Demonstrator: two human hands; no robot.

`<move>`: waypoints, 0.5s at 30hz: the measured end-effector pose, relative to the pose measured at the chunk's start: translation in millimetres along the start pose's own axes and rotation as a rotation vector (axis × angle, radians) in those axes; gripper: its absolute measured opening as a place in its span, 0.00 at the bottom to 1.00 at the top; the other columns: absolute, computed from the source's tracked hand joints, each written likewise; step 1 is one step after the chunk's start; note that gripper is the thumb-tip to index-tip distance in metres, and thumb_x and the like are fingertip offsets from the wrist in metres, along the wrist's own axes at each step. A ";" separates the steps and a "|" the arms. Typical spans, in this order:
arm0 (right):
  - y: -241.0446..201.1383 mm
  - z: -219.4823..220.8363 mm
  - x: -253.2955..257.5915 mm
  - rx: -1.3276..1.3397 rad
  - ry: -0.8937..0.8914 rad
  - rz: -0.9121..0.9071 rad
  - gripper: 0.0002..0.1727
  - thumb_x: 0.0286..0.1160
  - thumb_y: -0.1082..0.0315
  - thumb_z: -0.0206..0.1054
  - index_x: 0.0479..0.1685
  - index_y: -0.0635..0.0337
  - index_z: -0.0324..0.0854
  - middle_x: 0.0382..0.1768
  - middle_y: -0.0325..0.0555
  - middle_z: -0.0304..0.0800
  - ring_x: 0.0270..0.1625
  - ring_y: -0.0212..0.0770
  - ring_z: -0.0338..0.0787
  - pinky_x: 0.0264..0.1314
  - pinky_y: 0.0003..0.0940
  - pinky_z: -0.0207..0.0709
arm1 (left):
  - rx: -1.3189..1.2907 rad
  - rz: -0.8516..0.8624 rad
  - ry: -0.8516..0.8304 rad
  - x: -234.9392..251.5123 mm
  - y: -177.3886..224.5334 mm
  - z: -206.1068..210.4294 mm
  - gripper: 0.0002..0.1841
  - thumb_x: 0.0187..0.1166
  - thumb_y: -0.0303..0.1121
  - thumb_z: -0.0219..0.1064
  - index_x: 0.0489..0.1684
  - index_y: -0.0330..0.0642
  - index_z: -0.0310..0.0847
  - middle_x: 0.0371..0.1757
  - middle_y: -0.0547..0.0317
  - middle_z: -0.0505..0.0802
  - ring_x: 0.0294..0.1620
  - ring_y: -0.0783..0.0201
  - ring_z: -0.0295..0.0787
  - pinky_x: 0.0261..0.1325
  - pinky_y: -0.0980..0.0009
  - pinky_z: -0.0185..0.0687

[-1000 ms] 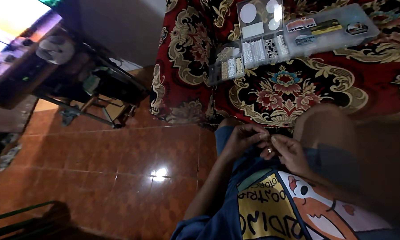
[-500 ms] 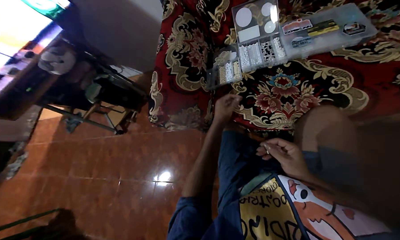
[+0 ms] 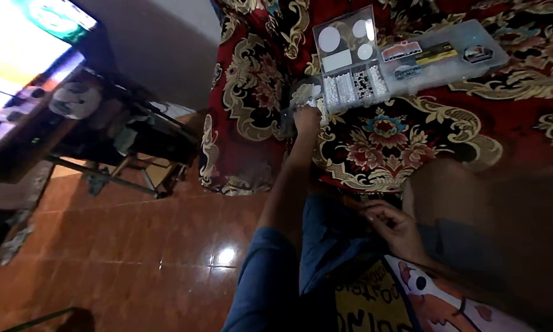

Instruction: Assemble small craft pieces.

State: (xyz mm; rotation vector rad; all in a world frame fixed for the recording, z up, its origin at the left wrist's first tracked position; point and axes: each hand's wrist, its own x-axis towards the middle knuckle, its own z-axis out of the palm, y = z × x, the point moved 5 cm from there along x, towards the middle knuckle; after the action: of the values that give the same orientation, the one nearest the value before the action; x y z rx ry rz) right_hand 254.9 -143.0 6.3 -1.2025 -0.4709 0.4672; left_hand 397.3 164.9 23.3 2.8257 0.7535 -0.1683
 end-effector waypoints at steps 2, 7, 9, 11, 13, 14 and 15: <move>0.8 -1.6 1.2 0.021 -0.005 -0.004 0.07 0.76 0.74 0.68 0.37 0.65 0.91 0.52 0.41 0.94 0.43 0.24 0.93 0.44 0.19 0.89 | 0.030 -0.030 -0.027 7.7 1.2 5.5 0.14 0.81 0.31 0.68 0.60 0.38 0.89 0.70 0.30 0.84 0.78 0.31 0.73 0.79 0.33 0.62; 6.7 -7.0 2.1 0.051 0.025 0.038 0.07 0.75 0.75 0.67 0.38 0.63 0.92 0.47 0.38 0.95 0.40 0.23 0.92 0.42 0.19 0.88 | 0.113 -0.112 -0.066 23.1 1.6 18.0 0.16 0.78 0.35 0.72 0.58 0.35 0.89 0.71 0.32 0.84 0.78 0.33 0.73 0.78 0.34 0.65; 8.2 -7.9 3.5 0.070 0.020 0.035 0.07 0.76 0.76 0.67 0.38 0.63 0.92 0.46 0.38 0.95 0.39 0.24 0.92 0.41 0.20 0.89 | 0.124 -0.123 -0.070 23.8 4.9 17.5 0.15 0.79 0.34 0.70 0.56 0.33 0.89 0.69 0.32 0.85 0.76 0.33 0.75 0.76 0.33 0.66; 8.4 -8.3 4.8 0.073 0.012 0.048 0.07 0.76 0.76 0.66 0.39 0.64 0.92 0.46 0.38 0.95 0.38 0.24 0.92 0.40 0.20 0.89 | 0.121 -0.129 -0.071 24.1 6.6 18.0 0.15 0.80 0.32 0.68 0.57 0.32 0.88 0.68 0.32 0.85 0.76 0.33 0.76 0.76 0.33 0.66; 7.0 -7.7 5.5 0.088 0.016 0.071 0.07 0.75 0.77 0.66 0.39 0.65 0.91 0.46 0.40 0.95 0.35 0.25 0.92 0.38 0.20 0.89 | 0.117 -0.135 -0.073 25.3 7.1 18.8 0.14 0.79 0.31 0.68 0.56 0.32 0.88 0.68 0.32 0.86 0.75 0.33 0.76 0.75 0.33 0.67; 6.2 -7.1 5.8 0.095 0.017 0.080 0.07 0.75 0.77 0.66 0.40 0.65 0.91 0.46 0.40 0.95 0.35 0.25 0.92 0.38 0.20 0.89 | 0.114 -0.138 -0.072 25.9 7.1 19.0 0.14 0.79 0.30 0.68 0.56 0.32 0.88 0.68 0.32 0.86 0.75 0.33 0.77 0.75 0.33 0.68; 5.3 -6.4 5.9 0.101 0.022 0.091 0.07 0.75 0.77 0.66 0.40 0.65 0.91 0.45 0.40 0.95 0.34 0.25 0.92 0.37 0.21 0.89 | 0.113 -0.144 -0.074 26.5 7.1 19.4 0.14 0.80 0.31 0.67 0.57 0.33 0.88 0.68 0.33 0.86 0.75 0.33 0.77 0.74 0.33 0.69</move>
State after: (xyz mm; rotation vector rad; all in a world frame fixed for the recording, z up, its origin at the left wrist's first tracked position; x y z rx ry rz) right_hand 262.9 -142.9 0.0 -1.1339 -0.3711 0.5488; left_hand 422.7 167.1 1.3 2.8512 0.9595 -0.3466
